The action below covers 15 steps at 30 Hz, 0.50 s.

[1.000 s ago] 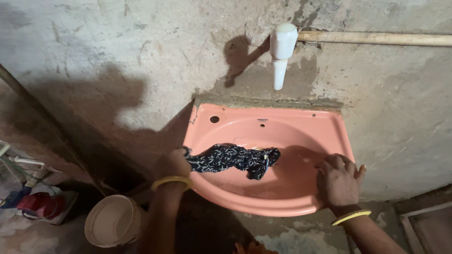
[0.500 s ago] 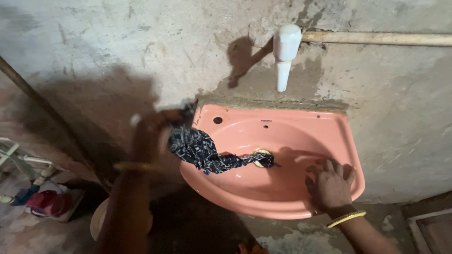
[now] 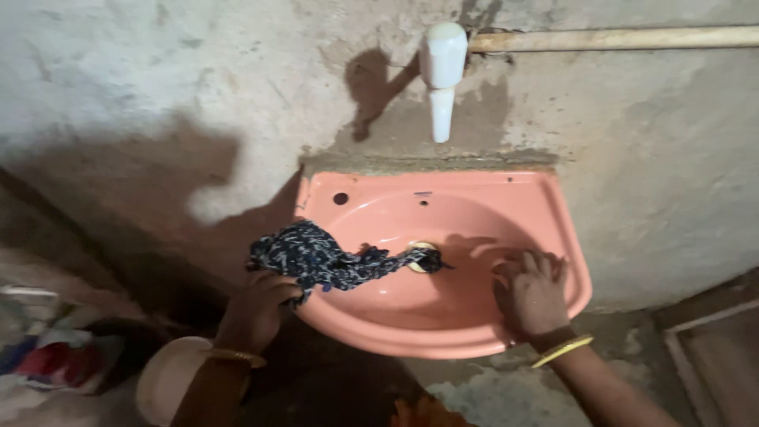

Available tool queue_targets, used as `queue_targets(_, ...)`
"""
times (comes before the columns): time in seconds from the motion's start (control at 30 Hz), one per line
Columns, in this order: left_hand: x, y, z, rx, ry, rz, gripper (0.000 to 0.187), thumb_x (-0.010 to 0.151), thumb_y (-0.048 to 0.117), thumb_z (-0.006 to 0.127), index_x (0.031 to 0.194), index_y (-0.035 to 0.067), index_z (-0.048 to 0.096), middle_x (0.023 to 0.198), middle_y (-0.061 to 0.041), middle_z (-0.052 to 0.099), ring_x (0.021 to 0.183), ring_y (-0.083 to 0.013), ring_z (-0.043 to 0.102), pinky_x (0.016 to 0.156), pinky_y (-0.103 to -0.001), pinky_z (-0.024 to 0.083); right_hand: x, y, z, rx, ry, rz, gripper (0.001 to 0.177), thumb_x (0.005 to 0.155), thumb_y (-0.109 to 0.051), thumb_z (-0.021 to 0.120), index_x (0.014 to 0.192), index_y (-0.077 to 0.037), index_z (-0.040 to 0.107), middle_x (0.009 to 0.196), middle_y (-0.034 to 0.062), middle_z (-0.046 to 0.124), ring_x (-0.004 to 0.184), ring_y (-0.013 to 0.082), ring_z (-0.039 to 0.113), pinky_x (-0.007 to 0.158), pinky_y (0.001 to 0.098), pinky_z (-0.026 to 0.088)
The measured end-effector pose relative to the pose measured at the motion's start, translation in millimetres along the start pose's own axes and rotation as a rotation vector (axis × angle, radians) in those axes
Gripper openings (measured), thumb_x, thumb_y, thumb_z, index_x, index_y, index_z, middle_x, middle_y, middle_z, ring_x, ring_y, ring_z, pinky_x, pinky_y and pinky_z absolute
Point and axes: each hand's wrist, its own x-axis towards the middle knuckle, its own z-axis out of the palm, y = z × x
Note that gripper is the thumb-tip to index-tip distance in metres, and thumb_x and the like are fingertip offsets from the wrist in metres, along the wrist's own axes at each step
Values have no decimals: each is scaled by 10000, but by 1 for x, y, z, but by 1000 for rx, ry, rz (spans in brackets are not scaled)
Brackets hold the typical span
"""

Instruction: The person washes a dark patterned cloth by hand in a pink sink. They repeatedly wet, scrub, and wring the cloth under a running tap, then rinse it and wipe the sink basin.

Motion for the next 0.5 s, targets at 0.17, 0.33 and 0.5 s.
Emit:
queue_targets(0.17, -17, 49, 28, -14, 82, 97, 287, 768, -14, 616, 1002, 77, 756, 1103, -97, 749, 1091, -308, 659, 957, -455, 526, -3, 0, 2, 46, 104, -37, 206, 824, -276, 694, 1008, -203, 754, 1206, 60, 627, 1230, 358, 503, 1128, 681, 272)
queue_targets(0.33, -22, 114, 69, -191, -5, 68, 234, 808, 62, 664, 1019, 98, 758, 1129, -63, 749, 1146, -283, 659, 967, -405, 534, -1, -1, -2, 41, 41, 4, 183, 834, -272, 694, 990, -195, 753, 1173, 50, 645, 1207, 326, 527, 1142, 670, 265)
queue_targets(0.5, -25, 92, 72, -165, -66, 228, 360, 680, 79, 670, 1026, 110, 761, 1131, -67, 744, 1136, -281, 640, 1042, -570, 386, -1, -4, -6, 15, 5, 34, 189, 829, -283, 696, 992, -210, 760, 1149, 58, 641, 1210, 318, 532, 1147, 669, 248)
